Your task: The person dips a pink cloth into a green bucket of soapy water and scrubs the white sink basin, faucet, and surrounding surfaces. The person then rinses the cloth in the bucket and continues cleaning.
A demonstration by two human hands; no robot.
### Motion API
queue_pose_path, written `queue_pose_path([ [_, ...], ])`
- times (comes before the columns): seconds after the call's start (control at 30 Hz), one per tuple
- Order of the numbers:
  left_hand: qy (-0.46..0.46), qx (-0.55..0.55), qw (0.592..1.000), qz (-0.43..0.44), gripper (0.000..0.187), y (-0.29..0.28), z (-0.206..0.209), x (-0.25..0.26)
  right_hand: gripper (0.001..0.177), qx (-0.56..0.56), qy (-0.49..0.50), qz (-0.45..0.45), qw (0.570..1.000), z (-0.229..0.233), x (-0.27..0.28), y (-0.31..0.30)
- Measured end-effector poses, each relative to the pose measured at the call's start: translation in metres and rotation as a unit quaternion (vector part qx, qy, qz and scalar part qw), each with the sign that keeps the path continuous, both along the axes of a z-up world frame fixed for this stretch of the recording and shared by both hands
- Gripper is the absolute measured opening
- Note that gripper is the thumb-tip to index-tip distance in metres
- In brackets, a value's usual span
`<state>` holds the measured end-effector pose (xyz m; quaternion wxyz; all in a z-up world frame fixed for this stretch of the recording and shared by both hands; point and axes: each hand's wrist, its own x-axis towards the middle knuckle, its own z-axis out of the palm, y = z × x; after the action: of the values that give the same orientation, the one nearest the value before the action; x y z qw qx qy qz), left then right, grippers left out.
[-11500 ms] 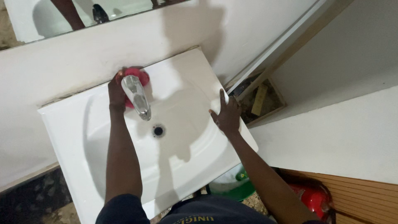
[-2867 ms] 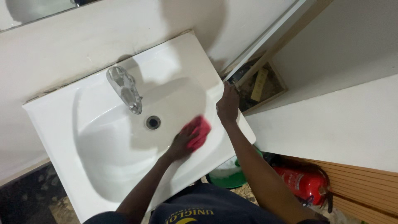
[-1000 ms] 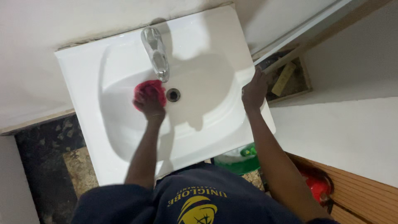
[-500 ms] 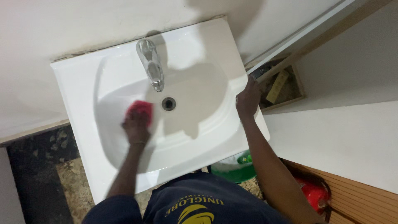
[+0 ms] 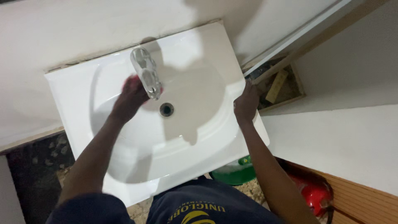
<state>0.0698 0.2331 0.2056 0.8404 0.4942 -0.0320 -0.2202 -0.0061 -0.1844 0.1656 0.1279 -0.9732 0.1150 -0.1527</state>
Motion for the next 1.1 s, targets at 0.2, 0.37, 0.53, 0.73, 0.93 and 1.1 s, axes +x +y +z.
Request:
queue_pose_path([
  [0.2,-0.139,-0.101,0.981,-0.091,0.043,-0.137,-0.052,0.043,0.069,-0.064,-0.018,-0.015,0.998,-0.009,0.003,-0.005],
  [0.37,-0.51,0.471,0.719,-0.012,0.042,-0.207,-0.063,0.058,0.071,-0.014,0.014,-0.012,1.0,0.003,0.002,-0.001],
  [0.53,-0.545,0.604,0.581,0.027,0.044,-0.179,-0.038,0.048,0.058,0.0,-0.019,-0.018,1.0,0.006,0.002,0.002],
  [0.73,-0.092,0.202,0.972,0.082,0.024,-0.047,-0.018,-0.019,0.053,0.032,-0.034,-0.008,0.999,0.008,0.003,0.003],
  [0.93,-0.166,0.686,0.668,0.237,0.024,0.015,-0.133,-0.066,0.063,0.012,0.014,-0.01,1.0,0.011,0.002,0.002],
  [1.1,-0.249,-0.119,0.834,0.477,0.026,-0.084,-0.251,-0.041,0.065,-0.035,-0.032,0.003,0.999,0.012,0.003,0.004],
])
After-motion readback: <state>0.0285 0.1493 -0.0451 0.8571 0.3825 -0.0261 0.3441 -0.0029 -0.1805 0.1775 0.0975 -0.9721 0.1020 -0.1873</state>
